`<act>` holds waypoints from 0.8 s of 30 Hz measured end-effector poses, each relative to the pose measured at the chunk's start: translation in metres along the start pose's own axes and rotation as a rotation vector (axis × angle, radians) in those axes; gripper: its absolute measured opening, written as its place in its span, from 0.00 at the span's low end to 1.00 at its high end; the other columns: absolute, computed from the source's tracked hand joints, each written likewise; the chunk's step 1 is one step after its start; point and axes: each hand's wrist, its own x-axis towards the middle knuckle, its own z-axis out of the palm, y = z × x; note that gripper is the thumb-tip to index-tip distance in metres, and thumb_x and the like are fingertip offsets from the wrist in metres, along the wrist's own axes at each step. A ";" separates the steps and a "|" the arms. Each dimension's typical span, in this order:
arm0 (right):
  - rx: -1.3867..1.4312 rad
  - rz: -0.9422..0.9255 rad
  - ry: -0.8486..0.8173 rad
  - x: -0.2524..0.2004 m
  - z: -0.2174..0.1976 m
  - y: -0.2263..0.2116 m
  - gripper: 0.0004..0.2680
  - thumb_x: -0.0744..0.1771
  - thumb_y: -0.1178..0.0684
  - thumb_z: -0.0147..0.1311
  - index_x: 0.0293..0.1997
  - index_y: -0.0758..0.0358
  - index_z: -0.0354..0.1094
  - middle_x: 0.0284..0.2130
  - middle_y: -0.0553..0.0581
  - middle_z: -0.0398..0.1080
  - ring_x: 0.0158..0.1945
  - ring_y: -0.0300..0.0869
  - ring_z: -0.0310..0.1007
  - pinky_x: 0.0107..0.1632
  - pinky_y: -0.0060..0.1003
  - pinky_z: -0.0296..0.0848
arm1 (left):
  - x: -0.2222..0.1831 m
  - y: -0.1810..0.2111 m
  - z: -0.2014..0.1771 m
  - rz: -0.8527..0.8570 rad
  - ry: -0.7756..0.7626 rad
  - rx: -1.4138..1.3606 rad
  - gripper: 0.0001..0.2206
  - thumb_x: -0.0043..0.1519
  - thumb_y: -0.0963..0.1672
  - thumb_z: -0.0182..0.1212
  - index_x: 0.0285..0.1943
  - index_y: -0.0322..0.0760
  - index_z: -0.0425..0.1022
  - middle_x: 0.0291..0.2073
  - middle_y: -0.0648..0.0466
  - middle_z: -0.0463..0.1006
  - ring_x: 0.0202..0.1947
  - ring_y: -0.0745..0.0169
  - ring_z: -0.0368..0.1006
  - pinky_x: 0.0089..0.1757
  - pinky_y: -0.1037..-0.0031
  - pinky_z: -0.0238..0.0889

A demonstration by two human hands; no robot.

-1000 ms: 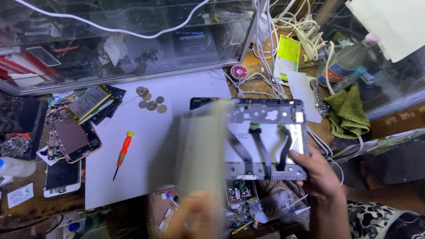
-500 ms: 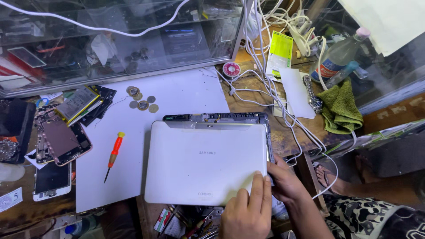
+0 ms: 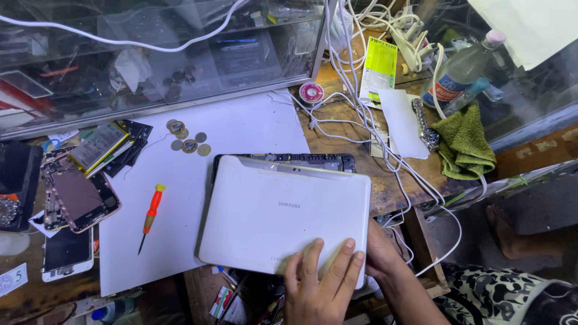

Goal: The person uses a screwdriver to manipulate components inside a disassembled tablet, adjusting ribbon cables and internal parts. They then place the back cover onto the device and briefly handle a smartphone before setting it aside.

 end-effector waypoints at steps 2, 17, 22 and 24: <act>-0.016 -0.022 0.020 -0.004 0.006 -0.001 0.22 0.70 0.38 0.42 0.59 0.69 0.65 0.48 0.65 0.74 0.46 0.48 0.76 0.45 0.43 0.79 | 0.002 0.001 0.000 -0.021 0.010 -0.010 0.16 0.68 0.46 0.52 0.62 0.44 0.79 0.66 0.55 0.74 0.63 0.41 0.65 0.57 0.47 0.55; -0.142 -0.118 -0.119 -0.013 0.016 0.000 0.24 0.68 0.35 0.49 0.58 0.70 0.65 0.44 0.60 0.75 0.44 0.42 0.78 0.46 0.40 0.79 | 0.029 -0.026 -0.019 -0.212 -0.098 -0.189 0.30 0.50 0.53 0.73 0.59 0.36 0.75 0.62 0.45 0.71 0.63 0.34 0.62 0.56 0.41 0.52; -0.207 -0.095 -0.127 -0.007 0.009 0.002 0.19 0.68 0.40 0.53 0.55 0.68 0.69 0.38 0.56 0.77 0.38 0.38 0.77 0.41 0.37 0.77 | 0.012 -0.093 -0.050 -0.703 0.016 0.349 0.33 0.55 0.53 0.68 0.64 0.27 0.68 0.59 0.31 0.69 0.60 0.28 0.64 0.56 0.43 0.57; -0.202 -0.069 -0.122 -0.007 0.006 0.007 0.20 0.67 0.38 0.51 0.54 0.67 0.68 0.38 0.57 0.77 0.38 0.38 0.78 0.41 0.36 0.79 | 0.005 -0.110 -0.055 -0.747 -0.023 0.260 0.33 0.58 0.53 0.67 0.66 0.26 0.67 0.57 0.32 0.71 0.59 0.29 0.66 0.56 0.46 0.60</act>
